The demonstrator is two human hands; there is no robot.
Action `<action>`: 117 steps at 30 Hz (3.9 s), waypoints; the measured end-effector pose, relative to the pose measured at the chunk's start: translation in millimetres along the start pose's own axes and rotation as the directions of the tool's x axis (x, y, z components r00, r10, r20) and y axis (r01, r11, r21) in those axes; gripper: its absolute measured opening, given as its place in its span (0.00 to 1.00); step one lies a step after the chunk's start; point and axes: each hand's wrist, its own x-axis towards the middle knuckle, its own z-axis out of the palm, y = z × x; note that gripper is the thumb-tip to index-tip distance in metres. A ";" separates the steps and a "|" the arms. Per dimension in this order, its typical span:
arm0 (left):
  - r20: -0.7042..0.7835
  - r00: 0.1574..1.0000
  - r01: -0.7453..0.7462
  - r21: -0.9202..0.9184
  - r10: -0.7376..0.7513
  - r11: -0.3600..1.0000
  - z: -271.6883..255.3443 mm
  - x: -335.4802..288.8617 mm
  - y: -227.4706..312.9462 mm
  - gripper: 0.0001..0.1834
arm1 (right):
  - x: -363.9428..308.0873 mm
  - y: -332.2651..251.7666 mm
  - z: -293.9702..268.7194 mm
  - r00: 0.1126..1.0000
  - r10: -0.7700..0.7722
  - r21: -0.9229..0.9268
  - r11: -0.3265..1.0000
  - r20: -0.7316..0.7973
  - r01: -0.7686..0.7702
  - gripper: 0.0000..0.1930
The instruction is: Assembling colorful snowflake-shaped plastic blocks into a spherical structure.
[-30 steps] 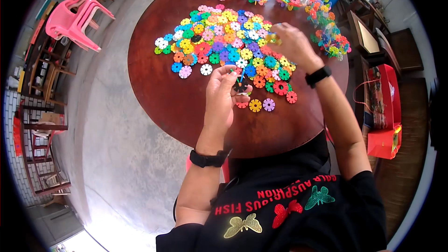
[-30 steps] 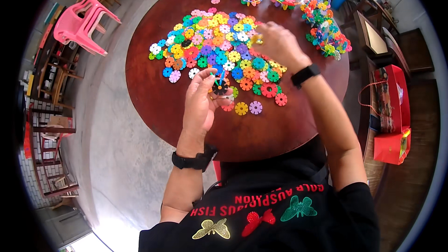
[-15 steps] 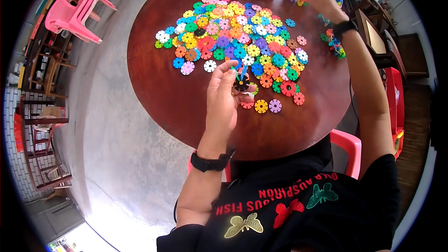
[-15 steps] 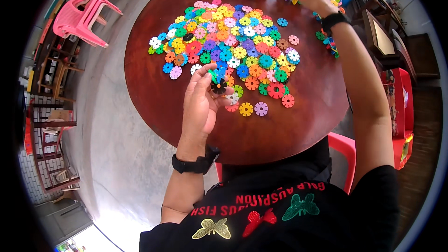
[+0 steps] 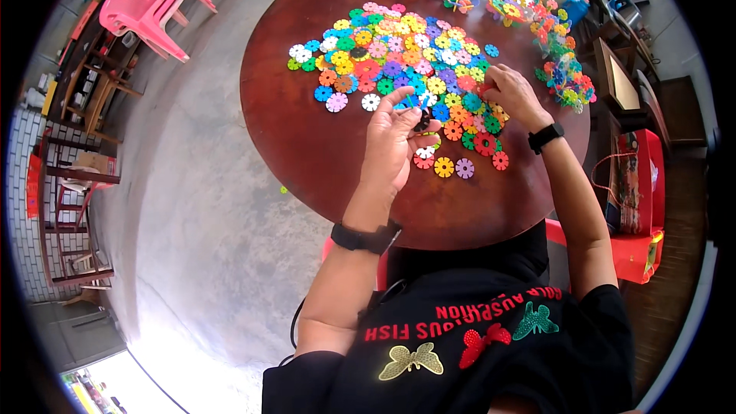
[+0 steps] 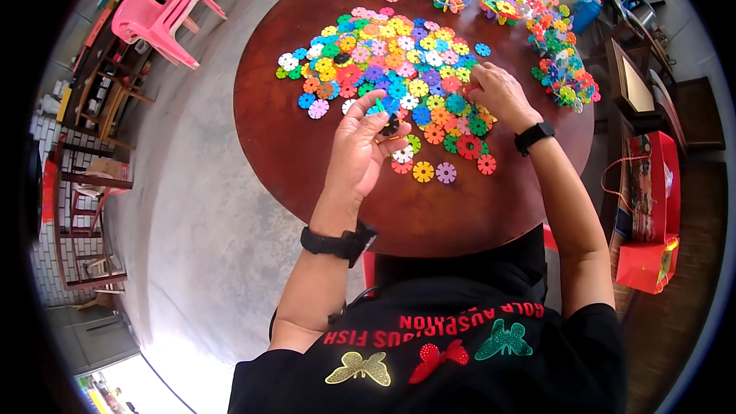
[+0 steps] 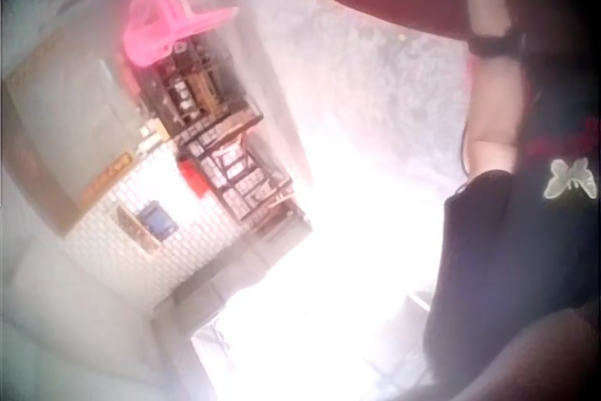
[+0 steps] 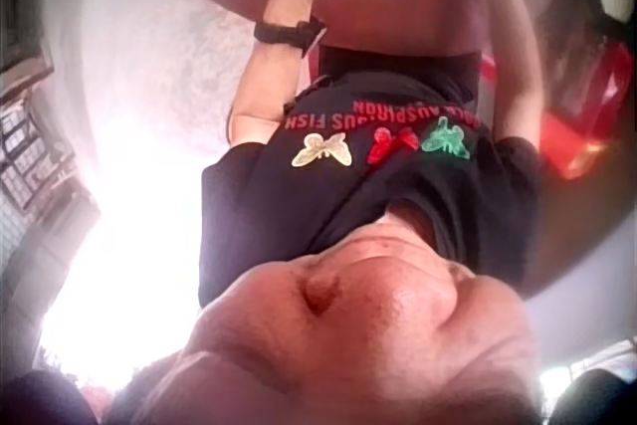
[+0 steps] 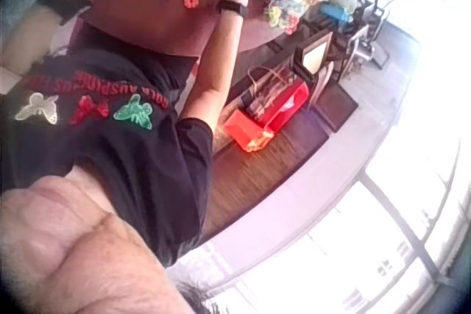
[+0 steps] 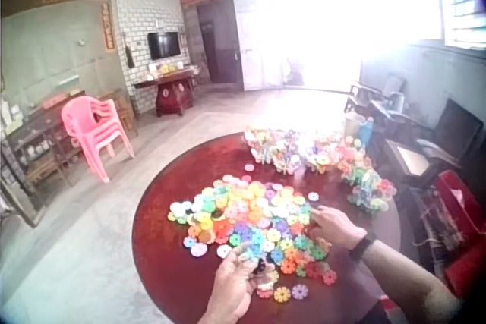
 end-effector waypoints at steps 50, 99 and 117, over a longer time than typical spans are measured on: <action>0.229 0.958 0.122 0.217 -0.172 0.969 10.5 -11.5 -4.2 0.16 | -77.8 -119.1 -36.3 0.939 0.176 0.612 0.790 -0.297 0.045 0.06; 0.326 0.875 0.180 0.466 -0.357 0.866 20.8 -20.2 -1.1 0.22 | -82.6 -105.5 -45.7 0.981 -0.046 0.566 0.812 -0.186 0.145 0.04; 0.336 0.897 0.271 0.095 -0.287 0.958 38.2 -26.8 -3.7 0.23 | -105.0 -102.2 -52.1 0.939 -0.231 0.312 0.899 -0.256 0.306 0.10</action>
